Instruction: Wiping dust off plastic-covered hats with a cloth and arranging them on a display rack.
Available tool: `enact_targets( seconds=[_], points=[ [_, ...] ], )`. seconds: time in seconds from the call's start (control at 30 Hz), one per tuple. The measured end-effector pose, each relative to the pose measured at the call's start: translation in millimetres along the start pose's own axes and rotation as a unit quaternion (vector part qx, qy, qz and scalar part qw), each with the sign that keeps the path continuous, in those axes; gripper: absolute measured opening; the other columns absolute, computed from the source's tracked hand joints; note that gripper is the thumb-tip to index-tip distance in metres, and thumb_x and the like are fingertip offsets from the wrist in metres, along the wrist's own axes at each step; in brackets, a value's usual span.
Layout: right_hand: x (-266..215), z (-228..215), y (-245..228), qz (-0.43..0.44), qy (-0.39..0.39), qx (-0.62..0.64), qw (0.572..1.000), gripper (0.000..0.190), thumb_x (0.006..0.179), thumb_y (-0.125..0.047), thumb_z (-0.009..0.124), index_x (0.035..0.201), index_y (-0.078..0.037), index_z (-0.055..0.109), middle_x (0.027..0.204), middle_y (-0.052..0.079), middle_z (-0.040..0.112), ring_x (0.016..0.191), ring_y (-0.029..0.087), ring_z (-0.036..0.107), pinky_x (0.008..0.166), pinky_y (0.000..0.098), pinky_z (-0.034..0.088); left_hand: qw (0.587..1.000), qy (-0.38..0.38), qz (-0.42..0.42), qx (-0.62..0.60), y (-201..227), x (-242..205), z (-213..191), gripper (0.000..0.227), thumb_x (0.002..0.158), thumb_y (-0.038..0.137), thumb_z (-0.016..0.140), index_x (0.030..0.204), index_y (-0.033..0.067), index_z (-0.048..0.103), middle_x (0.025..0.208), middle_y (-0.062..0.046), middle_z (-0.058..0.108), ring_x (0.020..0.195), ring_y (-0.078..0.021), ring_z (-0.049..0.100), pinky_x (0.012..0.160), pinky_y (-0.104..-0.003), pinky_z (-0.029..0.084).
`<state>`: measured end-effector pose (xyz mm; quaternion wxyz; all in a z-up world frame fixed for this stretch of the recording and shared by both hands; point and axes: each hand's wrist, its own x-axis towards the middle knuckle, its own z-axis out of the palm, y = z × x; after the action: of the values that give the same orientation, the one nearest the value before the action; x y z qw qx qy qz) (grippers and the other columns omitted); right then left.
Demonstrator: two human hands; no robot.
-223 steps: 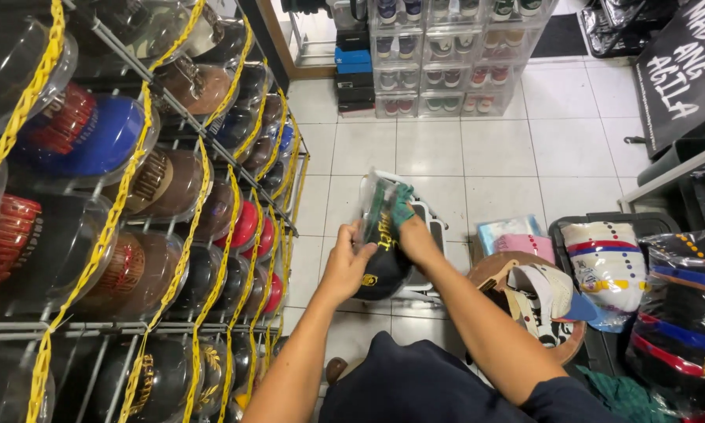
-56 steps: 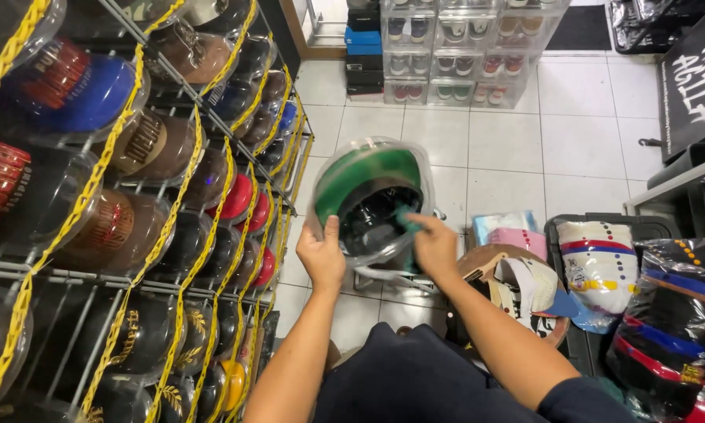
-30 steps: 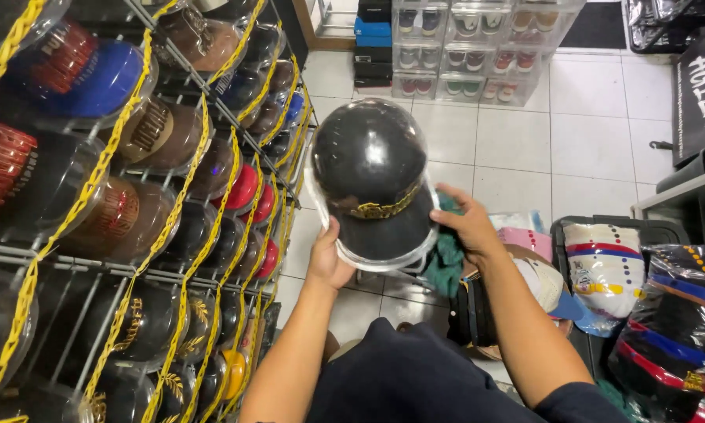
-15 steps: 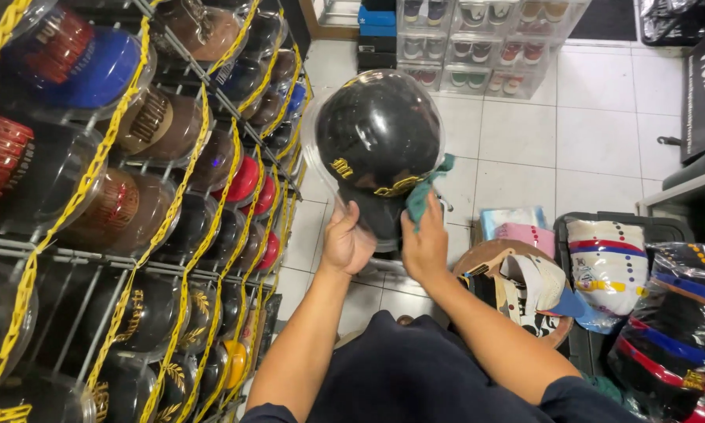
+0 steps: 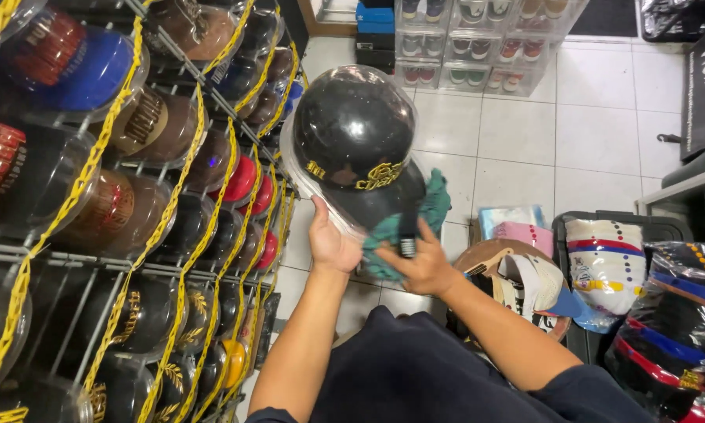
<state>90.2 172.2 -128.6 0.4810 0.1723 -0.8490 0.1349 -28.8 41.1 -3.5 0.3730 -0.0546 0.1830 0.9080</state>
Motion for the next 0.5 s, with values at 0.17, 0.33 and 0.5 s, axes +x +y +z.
enact_targets(
  seconds=[0.17, 0.33, 0.5],
  points=[
    [6, -10, 19, 0.350, 0.231, 0.186, 0.889, 0.021, 0.089, -0.022, 0.065, 0.098, -0.008, 0.076, 0.096, 0.010, 0.074, 0.089, 0.027, 0.070, 0.089, 0.0517, 0.050, 0.998, -0.015, 0.010, -0.052, 8, -1, 19, 0.067, 0.101, 0.063, 0.036, 0.144, 0.0166, 0.056, 0.144, -0.013, 0.058, 0.133, -0.0338, 0.055, 0.117, -0.053, 0.041],
    [113, -51, 0, 0.686, 0.371, 0.466, 0.418, 0.021, 0.091, -0.031, 0.075, 0.091, -0.010, 0.073, 0.096, 0.011, 0.074, 0.096, 0.025, 0.070, 0.094, 0.0434, 0.053, 1.000, 0.000, 0.003, -0.001, 10, 6, -8, 0.065, 0.104, 0.061, 0.031, 0.148, 0.0184, 0.053, 0.148, -0.013, 0.054, 0.135, -0.0346, 0.052, 0.117, -0.055, 0.040],
    [79, -41, 16, 0.644, 0.224, 0.602, 0.414, 0.019, 0.088, -0.019, 0.079, 0.092, -0.001, 0.074, 0.095, 0.021, 0.076, 0.088, 0.032, 0.077, 0.089, 0.0493, 0.060, 0.992, 0.023, 0.066, 0.107, 15, 30, -75, 0.052, 0.105, 0.044, 0.047, 0.147, 0.0131, 0.053, 0.145, -0.018, 0.057, 0.133, -0.0350, 0.054, 0.116, -0.053, 0.040]
  ],
)
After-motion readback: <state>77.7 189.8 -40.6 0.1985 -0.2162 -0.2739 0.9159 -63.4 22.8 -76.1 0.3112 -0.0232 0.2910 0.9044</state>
